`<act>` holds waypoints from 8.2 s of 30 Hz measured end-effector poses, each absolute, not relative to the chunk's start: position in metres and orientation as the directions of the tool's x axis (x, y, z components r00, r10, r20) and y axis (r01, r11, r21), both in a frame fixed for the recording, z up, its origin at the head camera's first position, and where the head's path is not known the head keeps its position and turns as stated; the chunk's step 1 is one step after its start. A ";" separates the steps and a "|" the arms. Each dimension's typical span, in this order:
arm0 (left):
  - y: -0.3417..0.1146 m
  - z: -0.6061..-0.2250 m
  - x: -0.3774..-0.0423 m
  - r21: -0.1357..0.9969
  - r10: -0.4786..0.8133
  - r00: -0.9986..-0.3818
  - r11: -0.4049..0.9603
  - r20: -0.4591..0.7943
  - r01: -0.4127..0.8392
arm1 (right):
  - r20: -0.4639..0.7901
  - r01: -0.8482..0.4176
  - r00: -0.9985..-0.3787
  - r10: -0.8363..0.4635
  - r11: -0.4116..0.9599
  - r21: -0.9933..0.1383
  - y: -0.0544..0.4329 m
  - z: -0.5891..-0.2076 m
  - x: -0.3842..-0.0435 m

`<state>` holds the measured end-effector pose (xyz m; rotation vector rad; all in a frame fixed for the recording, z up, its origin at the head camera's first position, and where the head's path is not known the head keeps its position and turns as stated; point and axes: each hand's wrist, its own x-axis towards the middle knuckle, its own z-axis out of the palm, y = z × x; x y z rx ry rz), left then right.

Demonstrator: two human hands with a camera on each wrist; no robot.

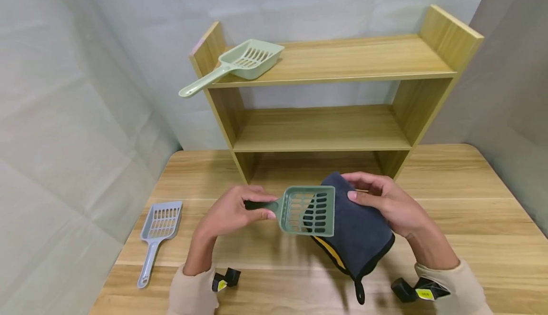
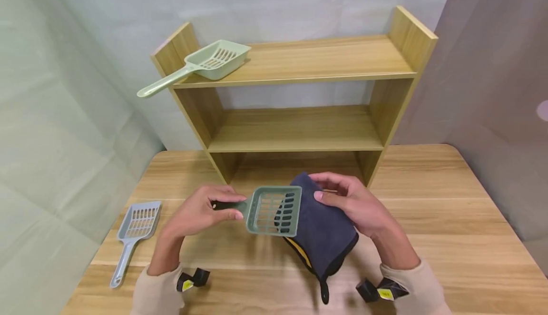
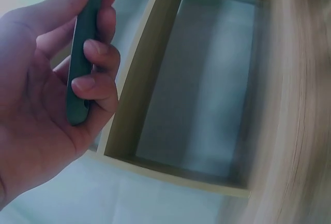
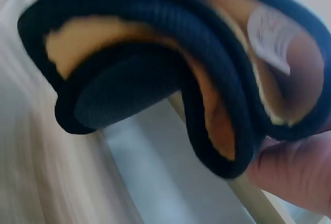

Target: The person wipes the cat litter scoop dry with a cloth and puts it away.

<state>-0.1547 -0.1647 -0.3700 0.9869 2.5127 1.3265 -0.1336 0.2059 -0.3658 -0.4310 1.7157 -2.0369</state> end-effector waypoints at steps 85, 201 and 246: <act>-0.137 -0.379 -0.158 0.784 0.254 -0.923 0.491 0.288 0.380 | -0.061 0.133 -0.943 -0.326 -0.204 -0.970 0.176 -0.370 -0.122; -0.108 -0.169 -0.178 0.552 0.160 -0.893 0.736 0.421 0.392 | -0.194 0.286 -0.813 -0.550 -0.086 -0.954 0.181 -0.396 -0.098; -0.101 -0.178 -0.184 0.479 0.014 -0.875 0.832 0.484 0.278 | -0.179 0.271 -0.823 -0.539 -0.096 -0.958 0.183 -0.396 -0.092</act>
